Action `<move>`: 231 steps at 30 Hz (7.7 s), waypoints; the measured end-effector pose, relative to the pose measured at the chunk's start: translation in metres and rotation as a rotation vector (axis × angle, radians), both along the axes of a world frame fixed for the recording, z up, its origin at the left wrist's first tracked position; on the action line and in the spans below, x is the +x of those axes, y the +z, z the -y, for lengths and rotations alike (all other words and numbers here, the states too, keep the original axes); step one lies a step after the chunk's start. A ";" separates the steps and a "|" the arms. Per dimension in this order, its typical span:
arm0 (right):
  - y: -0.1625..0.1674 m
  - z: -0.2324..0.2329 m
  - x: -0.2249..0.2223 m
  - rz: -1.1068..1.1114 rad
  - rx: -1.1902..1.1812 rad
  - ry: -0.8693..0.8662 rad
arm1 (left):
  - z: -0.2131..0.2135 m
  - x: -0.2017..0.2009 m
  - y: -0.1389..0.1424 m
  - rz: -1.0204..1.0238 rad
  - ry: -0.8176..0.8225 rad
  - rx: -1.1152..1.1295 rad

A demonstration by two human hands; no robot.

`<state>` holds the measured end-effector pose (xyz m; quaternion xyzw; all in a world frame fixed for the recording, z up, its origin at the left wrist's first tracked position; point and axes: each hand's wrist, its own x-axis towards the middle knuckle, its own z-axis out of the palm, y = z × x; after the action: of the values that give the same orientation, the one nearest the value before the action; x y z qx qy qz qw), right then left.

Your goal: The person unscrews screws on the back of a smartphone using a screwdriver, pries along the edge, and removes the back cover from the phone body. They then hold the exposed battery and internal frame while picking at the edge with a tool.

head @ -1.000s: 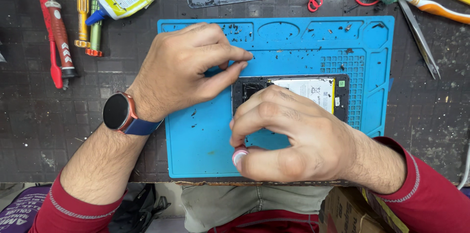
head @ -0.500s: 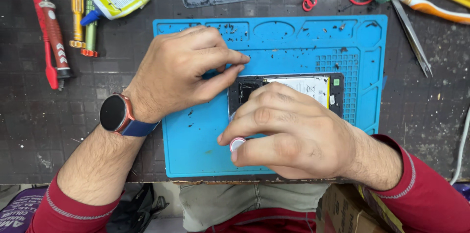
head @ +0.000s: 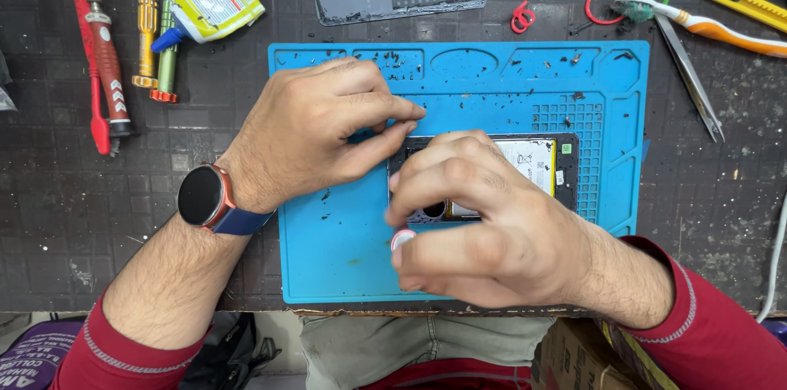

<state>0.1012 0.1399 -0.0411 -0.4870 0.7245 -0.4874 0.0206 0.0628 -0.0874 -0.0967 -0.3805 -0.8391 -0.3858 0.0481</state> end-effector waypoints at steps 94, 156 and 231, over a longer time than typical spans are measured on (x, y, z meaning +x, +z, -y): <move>0.001 -0.001 0.007 0.004 0.176 -0.010 | 0.001 0.002 0.002 -0.020 -0.079 -0.073; -0.001 -0.018 0.012 0.347 -0.147 -0.235 | 0.009 0.003 0.026 0.013 -0.165 -0.070; -0.013 -0.005 0.003 0.167 -0.062 -0.042 | 0.011 0.013 0.030 0.367 -0.151 -0.339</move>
<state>0.1047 0.1451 -0.0542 -0.4299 0.7147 -0.5489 0.0555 0.0756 -0.0983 -0.0669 -0.3686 -0.8555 -0.3049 -0.1983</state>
